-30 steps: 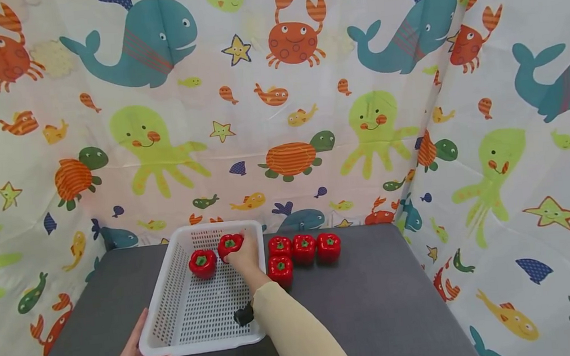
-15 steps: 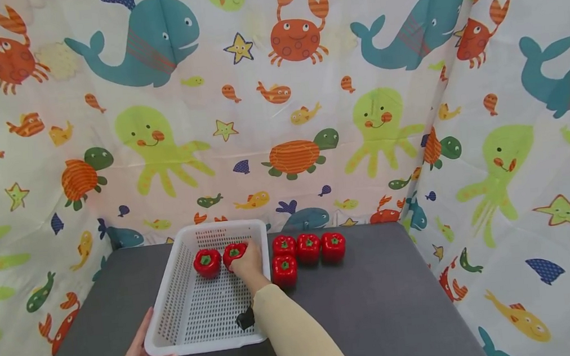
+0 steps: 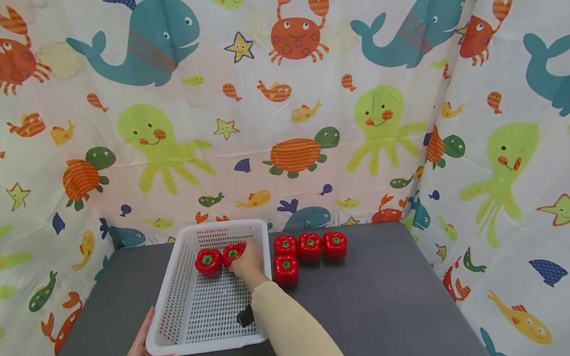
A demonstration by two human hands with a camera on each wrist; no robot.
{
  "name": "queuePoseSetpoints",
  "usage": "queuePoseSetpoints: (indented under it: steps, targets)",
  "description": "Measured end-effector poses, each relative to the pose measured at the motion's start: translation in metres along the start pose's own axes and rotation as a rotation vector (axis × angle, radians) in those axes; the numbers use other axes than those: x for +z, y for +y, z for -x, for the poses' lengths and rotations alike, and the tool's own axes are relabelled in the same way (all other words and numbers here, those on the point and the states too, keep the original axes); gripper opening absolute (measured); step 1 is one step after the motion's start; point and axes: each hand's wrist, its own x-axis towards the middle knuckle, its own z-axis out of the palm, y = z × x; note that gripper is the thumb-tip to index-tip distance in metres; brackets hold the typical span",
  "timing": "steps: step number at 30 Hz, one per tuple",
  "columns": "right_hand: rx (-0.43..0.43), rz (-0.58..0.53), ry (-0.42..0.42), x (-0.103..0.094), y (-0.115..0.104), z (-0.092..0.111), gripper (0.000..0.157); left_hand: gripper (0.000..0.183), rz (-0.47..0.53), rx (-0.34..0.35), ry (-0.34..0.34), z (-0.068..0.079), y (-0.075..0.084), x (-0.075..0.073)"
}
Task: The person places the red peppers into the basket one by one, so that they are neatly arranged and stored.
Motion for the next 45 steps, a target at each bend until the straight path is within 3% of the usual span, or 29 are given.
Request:
queuePoseSetpoints:
  steps: [8, 16, 21, 27, 30, 34, 39, 45]
  targets:
    - [0.019, -0.008, -0.007, 0.003, 0.004, -0.003, 0.098, 0.117, 0.044, -0.015, -0.012, 0.001, 0.000, 0.001]
    - [0.025, -0.001, -0.047, -0.002, -0.003, -0.004, 0.114, 0.117, 0.001, -0.028, 0.003, -0.001, 0.002, 0.002]
    - [0.001, -0.065, -0.025, -0.010, -0.013, 0.001, 0.109, 0.119, 0.012, -0.051, 0.013, 0.000, 0.003, 0.002]
    - [-0.107, -0.127, -0.002, -0.021, -0.022, 0.008, 0.102, 0.118, 0.026, -0.016, -0.007, 0.000, 0.005, 0.001]
    - [-0.134, -0.131, 0.011, -0.025, -0.024, 0.011, 0.100, 0.119, 0.019, -0.033, -0.007, 0.000, 0.006, 0.000]
    - [-0.137, -0.163, 0.021, -0.032, -0.026, 0.016, 0.096, 0.119, 0.016, -0.055, -0.005, 0.000, 0.006, 0.000]
    - [-0.128, -0.206, 0.042, -0.044, -0.032, 0.019, 0.091, 0.118, 0.015, -0.026, -0.023, 0.000, 0.005, 0.000]
    - [-0.161, -0.266, 0.041, -0.062, -0.040, 0.023, 0.088, 0.118, 0.018, -0.043, 0.005, -0.001, 0.004, 0.002]
